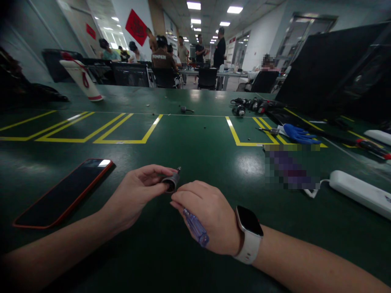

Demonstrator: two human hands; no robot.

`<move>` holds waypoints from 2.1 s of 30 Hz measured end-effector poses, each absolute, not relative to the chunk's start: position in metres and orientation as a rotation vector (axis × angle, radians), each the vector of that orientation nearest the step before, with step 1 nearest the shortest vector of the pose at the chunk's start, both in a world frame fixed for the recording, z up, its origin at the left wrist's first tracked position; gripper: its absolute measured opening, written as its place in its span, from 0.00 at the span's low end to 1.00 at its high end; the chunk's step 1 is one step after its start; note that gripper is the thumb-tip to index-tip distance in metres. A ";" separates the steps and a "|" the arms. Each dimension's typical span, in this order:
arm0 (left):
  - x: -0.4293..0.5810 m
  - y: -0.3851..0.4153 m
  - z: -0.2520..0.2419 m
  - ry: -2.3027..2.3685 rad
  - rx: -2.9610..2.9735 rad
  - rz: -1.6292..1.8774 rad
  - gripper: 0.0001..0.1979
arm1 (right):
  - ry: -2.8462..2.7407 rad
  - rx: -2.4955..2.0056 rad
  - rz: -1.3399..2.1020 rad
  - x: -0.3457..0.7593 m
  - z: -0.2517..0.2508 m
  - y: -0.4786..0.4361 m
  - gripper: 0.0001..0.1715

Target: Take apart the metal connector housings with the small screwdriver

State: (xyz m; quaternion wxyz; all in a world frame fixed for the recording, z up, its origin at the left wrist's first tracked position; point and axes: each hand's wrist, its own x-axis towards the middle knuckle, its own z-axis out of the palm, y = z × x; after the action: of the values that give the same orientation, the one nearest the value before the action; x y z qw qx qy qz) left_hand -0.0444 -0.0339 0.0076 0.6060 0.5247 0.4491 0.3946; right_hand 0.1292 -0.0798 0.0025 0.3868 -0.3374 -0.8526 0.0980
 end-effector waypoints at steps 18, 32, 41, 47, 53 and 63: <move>-0.038 -0.037 0.013 1.054 1.161 0.961 0.09 | -2.148 -0.880 0.181 0.127 0.000 -0.082 0.08; -0.038 -0.038 0.013 1.021 1.201 0.996 0.08 | -2.133 -0.860 0.197 0.126 0.000 -0.083 0.08; -0.037 -0.040 0.012 1.007 1.182 0.960 0.10 | -2.100 -0.956 0.198 0.124 0.003 -0.084 0.08; -0.039 -0.040 0.012 1.008 1.179 0.951 0.10 | -2.099 -0.961 0.193 0.124 0.003 -0.083 0.08; -0.038 -0.040 0.013 1.029 1.164 0.959 0.10 | -2.076 -0.933 0.234 0.125 0.001 -0.083 0.07; -0.042 -0.039 0.007 0.949 1.244 0.948 0.10 | -1.977 -0.961 0.433 0.126 0.005 -0.082 0.06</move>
State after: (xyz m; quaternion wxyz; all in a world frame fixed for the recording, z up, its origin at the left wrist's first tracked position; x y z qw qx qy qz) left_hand -0.0420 -0.0390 0.0065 0.6099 0.5390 0.4109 0.4107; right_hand 0.1257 -0.0816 0.0053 0.4356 -0.3863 -0.7942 0.1740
